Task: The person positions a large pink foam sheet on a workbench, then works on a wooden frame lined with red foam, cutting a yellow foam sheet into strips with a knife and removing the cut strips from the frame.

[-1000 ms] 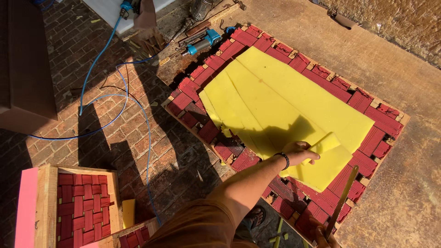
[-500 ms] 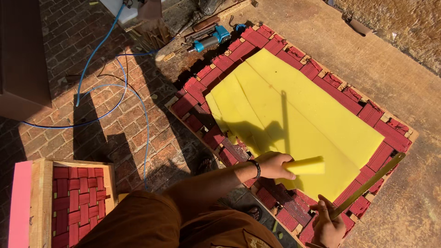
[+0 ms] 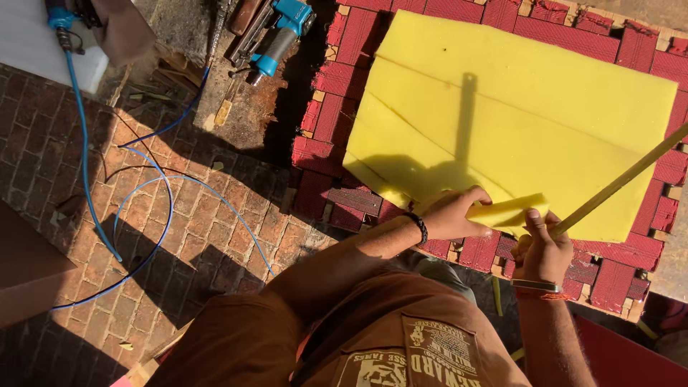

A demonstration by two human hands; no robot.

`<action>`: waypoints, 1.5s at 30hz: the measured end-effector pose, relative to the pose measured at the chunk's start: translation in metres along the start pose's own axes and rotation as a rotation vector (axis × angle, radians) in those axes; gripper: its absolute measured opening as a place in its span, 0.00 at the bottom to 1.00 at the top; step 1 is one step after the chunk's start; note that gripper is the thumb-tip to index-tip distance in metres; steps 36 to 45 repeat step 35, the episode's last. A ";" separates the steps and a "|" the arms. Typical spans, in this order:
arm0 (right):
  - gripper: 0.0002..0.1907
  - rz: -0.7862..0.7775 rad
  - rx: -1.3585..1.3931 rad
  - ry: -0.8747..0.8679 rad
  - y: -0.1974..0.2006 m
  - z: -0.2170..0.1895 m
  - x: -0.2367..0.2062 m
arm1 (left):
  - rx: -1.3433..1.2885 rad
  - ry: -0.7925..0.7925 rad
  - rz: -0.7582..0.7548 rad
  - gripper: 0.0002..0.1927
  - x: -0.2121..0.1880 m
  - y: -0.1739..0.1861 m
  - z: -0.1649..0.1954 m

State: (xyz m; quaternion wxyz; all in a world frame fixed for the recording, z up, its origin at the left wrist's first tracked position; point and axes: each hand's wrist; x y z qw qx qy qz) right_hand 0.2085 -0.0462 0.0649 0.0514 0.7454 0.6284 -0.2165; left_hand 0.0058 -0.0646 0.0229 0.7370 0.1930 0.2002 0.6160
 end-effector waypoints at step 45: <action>0.26 0.470 -0.170 0.091 0.169 0.021 0.053 | 0.884 -0.348 -0.125 0.14 0.029 -0.126 0.046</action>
Point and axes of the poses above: each hand's wrist, its own x-axis towards the middle knuckle, its own y-axis out of the back of the hand, z = x × y, and after that the axes turned 10 degrees about x, right-handed
